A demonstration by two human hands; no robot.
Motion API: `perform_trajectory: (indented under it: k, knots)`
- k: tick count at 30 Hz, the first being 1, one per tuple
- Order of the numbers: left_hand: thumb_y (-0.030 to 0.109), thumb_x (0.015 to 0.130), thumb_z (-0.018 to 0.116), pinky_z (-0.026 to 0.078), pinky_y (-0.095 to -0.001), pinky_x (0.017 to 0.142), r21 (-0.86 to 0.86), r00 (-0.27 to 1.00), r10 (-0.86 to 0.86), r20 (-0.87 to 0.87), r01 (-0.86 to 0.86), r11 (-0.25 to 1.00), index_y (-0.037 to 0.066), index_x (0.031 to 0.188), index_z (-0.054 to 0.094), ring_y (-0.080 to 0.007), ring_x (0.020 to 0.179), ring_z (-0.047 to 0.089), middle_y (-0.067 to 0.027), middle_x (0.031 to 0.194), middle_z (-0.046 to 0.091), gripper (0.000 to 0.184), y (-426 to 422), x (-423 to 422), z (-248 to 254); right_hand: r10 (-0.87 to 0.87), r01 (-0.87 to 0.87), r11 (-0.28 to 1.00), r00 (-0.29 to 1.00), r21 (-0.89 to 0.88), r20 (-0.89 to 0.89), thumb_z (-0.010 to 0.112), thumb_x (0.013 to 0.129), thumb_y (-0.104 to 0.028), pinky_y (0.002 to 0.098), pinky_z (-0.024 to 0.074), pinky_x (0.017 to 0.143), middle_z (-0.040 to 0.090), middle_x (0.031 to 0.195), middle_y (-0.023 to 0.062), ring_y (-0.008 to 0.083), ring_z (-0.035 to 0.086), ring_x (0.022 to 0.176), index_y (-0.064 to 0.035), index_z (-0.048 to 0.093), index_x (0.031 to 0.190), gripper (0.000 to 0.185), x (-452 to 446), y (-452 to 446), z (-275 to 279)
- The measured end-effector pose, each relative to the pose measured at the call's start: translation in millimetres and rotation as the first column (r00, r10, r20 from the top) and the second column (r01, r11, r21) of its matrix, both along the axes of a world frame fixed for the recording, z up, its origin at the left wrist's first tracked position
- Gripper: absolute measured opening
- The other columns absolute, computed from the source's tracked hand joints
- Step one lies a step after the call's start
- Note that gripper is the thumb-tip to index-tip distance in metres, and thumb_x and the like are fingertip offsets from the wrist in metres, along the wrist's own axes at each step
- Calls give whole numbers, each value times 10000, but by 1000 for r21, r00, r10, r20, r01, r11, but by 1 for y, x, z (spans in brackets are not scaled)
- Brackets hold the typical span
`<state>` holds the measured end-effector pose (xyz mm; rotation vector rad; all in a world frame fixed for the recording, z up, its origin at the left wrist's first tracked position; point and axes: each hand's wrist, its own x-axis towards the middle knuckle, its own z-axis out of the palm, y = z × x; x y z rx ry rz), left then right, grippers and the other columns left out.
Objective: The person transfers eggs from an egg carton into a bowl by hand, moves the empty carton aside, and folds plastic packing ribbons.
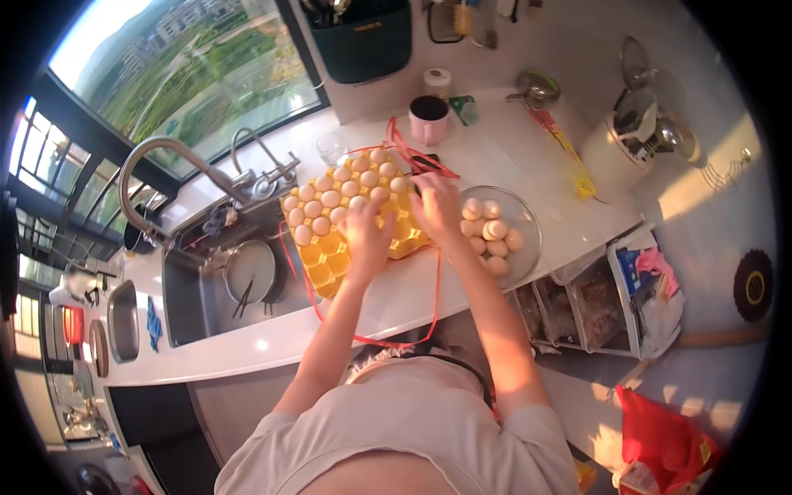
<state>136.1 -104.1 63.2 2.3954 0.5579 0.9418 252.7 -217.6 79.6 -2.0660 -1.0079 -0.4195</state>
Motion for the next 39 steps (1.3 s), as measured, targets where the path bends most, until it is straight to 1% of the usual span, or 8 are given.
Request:
perform_trajectory:
  k: [1, 3, 8, 12, 18, 24, 35, 39]
  knots:
    - [242, 802, 727, 348, -468, 898, 15, 997, 67, 49, -68, 998, 118, 1094, 658, -277, 1027, 551, -82, 1016, 624, 325, 17, -14, -2, 125, -124, 992, 992, 36, -11, 709, 775, -102, 451, 451, 861, 639, 1072, 80, 294, 595, 1029, -72, 648, 1059, 292, -6, 17, -2]
    - [235, 810, 722, 350, -468, 905, 43, 975, 215, 58, -217, 975, 126, 1112, 653, -271, 1039, 550, -78, 1043, 626, 329, 59, -36, -27, 216, -229, 966, 970, -118, -113, 724, 754, -72, 414, 449, 911, 642, 1084, 123, 331, 588, 1057, -57, 633, 1082, 340, -28, 50, -2]
    - [256, 830, 671, 373, -472, 931, 48, 912, 385, -143, -382, 923, 134, 1110, 685, -304, 1054, 564, -94, 1063, 643, 306, 119, -82, -41, 431, -435, 888, 900, -148, -58, 717, 757, -91, 461, 410, 927, 626, 1097, 79, 280, 555, 1102, -94, 643, 1076, 328, -61, 120, -44]
    - [285, 785, 686, 400, -504, 902, -19, 909, 311, -278, -328, 944, 135, 1131, 681, -329, 1060, 561, -118, 1082, 644, 377, 150, -94, -57, 412, -427, 863, 904, -269, -115, 729, 735, -67, 437, 382, 966, 594, 1178, 71, 269, 519, 1165, -94, 614, 1161, 442, -72, 147, -47]
    - [274, 731, 728, 372, -483, 926, -7, 909, 233, -346, -251, 968, 162, 1188, 642, -320, 1078, 535, -104, 1112, 606, 478, 156, -101, -60, 441, -432, 839, 896, -331, -52, 739, 714, -65, 446, 379, 945, 592, 1081, 49, 259, 536, 1098, -109, 618, 1159, 464, -71, 161, -61]
    - [163, 700, 733, 351, -456, 841, 59, 959, 135, -248, -124, 991, 150, 1103, 586, -286, 1040, 517, -52, 1081, 588, 429, 162, -105, -47, 432, -421, 830, 900, -367, -55, 677, 739, -43, 454, 403, 888, 599, 1036, 22, 248, 556, 1066, -138, 597, 1134, 414, -70, 164, -54]
    - [154, 704, 736, 355, -457, 891, 22, 949, 16, -314, -9, 1000, 164, 1096, 639, -269, 1129, 560, -35, 1065, 656, 404, 168, -102, -40, 378, -389, 917, 919, -94, -117, 743, 744, -135, 452, 368, 911, 621, 1065, 61, 262, 566, 1084, -134, 581, 1162, 448, -80, 145, -42]
    - [195, 709, 740, 362, -436, 910, 127, 963, 168, -213, -143, 982, 114, 1107, 633, -252, 1039, 598, -70, 1097, 653, 420, 149, -100, -27, 305, -312, 950, 940, -23, -150, 797, 699, -137, 417, 381, 908, 641, 1046, 72, 267, 592, 1047, -101, 604, 1091, 438, -81, 122, -23]
